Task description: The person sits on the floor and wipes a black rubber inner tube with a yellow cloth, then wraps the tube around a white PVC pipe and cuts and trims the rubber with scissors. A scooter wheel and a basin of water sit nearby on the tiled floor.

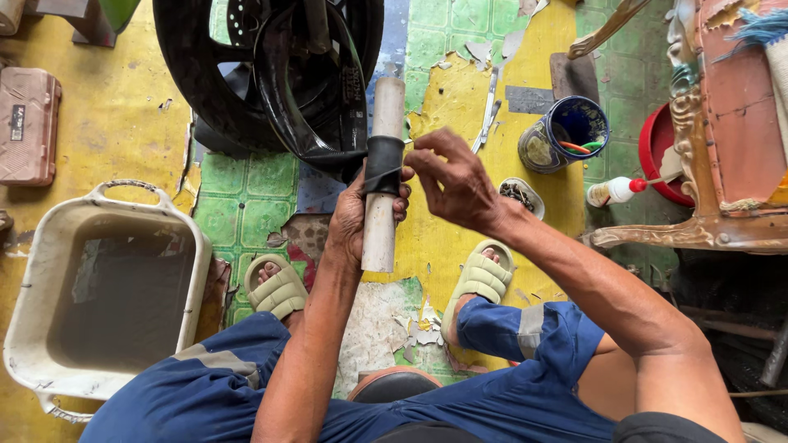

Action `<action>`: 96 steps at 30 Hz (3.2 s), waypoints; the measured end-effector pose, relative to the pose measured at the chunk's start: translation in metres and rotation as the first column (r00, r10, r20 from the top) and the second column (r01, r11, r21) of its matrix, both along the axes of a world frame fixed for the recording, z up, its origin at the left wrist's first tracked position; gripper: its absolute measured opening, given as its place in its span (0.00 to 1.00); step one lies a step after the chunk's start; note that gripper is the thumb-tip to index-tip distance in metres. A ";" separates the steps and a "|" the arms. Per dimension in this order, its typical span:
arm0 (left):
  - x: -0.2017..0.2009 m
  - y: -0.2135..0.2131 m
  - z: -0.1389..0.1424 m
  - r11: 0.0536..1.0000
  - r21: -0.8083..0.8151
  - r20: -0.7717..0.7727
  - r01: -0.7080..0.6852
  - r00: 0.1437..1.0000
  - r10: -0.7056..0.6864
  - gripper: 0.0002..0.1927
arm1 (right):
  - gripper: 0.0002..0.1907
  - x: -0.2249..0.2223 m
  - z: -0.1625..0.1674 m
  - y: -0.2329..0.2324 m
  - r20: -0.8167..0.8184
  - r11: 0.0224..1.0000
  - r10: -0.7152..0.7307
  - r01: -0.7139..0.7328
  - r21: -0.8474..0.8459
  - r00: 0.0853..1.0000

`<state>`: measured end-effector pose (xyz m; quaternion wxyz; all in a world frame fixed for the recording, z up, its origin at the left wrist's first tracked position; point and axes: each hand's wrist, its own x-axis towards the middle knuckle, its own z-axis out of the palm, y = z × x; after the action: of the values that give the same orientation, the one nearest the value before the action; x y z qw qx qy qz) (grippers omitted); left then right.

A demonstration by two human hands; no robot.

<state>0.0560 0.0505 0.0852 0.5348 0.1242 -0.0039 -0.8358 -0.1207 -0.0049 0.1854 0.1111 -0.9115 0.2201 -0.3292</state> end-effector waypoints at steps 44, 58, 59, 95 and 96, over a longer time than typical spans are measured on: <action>-0.004 0.006 0.023 0.999 -0.012 0.182 -0.037 0.983 0.039 0.30 | 0.20 -0.023 -0.012 -0.030 -0.074 0.979 0.104 -0.115 -0.167 0.992; -0.006 0.004 0.014 0.998 -0.031 0.230 -0.047 0.972 0.053 0.28 | 0.20 -0.026 -0.016 -0.033 -0.118 0.982 0.040 -0.061 -0.179 0.992; -0.006 0.003 0.015 0.998 -0.025 0.248 -0.053 0.967 0.058 0.28 | 0.21 -0.026 -0.015 -0.033 -0.108 0.977 0.071 -0.091 -0.195 0.992; -0.004 0.004 0.024 0.998 0.017 0.225 -0.062 0.973 0.057 0.29 | 0.16 -0.024 -0.011 -0.029 -0.083 0.962 0.089 -0.108 -0.249 0.993; -0.003 0.004 0.023 0.999 0.010 0.227 -0.049 0.973 0.046 0.31 | 0.17 -0.024 -0.011 -0.029 -0.092 0.972 0.064 -0.083 -0.222 0.994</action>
<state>0.0529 0.0541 0.1083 0.5498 0.2229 -0.0556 -0.8031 -0.1446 -0.0337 0.1748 0.0099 -0.9388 0.1519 -0.3091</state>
